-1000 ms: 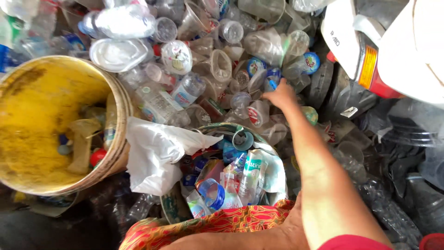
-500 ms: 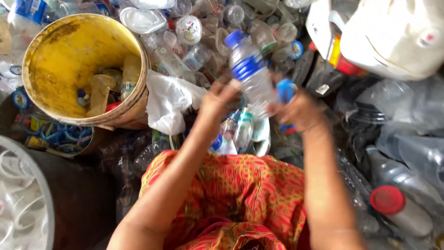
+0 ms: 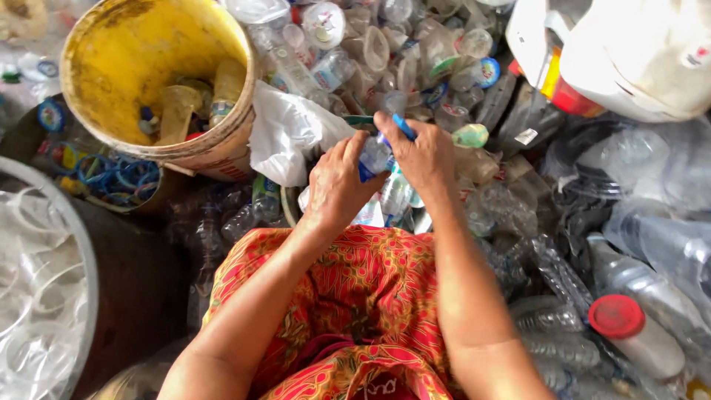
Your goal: The person sits on the ground and repeatedly picks up plastic bottles from a pile. Using a blue utility knife, they cut the bottles into smaller pieces and place them into a white container. The process is repeated continuously with different bottles.
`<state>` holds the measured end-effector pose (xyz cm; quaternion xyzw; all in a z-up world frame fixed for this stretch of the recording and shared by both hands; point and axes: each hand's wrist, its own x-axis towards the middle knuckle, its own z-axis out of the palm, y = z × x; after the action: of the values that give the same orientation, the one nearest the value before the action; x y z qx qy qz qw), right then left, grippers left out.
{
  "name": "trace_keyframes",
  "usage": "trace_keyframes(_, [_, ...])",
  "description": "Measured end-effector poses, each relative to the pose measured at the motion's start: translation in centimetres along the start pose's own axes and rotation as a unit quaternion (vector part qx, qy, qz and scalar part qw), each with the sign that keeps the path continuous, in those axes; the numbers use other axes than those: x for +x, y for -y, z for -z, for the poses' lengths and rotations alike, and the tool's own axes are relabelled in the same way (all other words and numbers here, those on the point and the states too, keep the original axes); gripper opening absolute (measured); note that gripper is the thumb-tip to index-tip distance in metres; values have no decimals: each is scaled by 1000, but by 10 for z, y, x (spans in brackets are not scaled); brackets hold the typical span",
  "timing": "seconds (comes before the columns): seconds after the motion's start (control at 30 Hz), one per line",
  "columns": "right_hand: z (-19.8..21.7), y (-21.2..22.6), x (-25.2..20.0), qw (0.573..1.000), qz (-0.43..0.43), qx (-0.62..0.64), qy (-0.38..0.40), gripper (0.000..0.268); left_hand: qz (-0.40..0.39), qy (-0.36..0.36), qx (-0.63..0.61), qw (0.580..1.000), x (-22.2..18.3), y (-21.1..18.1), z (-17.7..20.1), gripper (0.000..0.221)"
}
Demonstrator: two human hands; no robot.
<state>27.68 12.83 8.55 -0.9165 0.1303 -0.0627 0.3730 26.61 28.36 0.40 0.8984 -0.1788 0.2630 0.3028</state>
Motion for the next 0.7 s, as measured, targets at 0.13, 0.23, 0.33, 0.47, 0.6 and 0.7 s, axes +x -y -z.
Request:
trace_keyframes(0.13, [2, -4, 5, 996, 54, -24, 61, 63, -18, 15, 25, 999, -7, 5, 14, 93])
trace_keyframes(0.23, [0, -20, 8, 990, 21, -57, 130, 64, -29, 47, 4, 998, -15, 4, 14, 82])
trace_keyframes(0.33, [18, -30, 4, 987, 19, -46, 151, 59, 32, 132, -97, 986, -14, -1, 15, 82])
trace_keyframes(0.47, [64, -58, -13, 961, 102, 114, 229, 21, 283, 344, -463, 767, 8, -42, 63, 65])
trace_keyframes(0.6, [100, -69, -30, 906, 104, 281, 299, 52, 286, 384, -681, 554, -9, -56, 53, 51])
trace_keyframes(0.7, [100, -63, 10, 912, 59, 224, 339, 44, 251, 355, -748, 501, -18, -43, 39, 52])
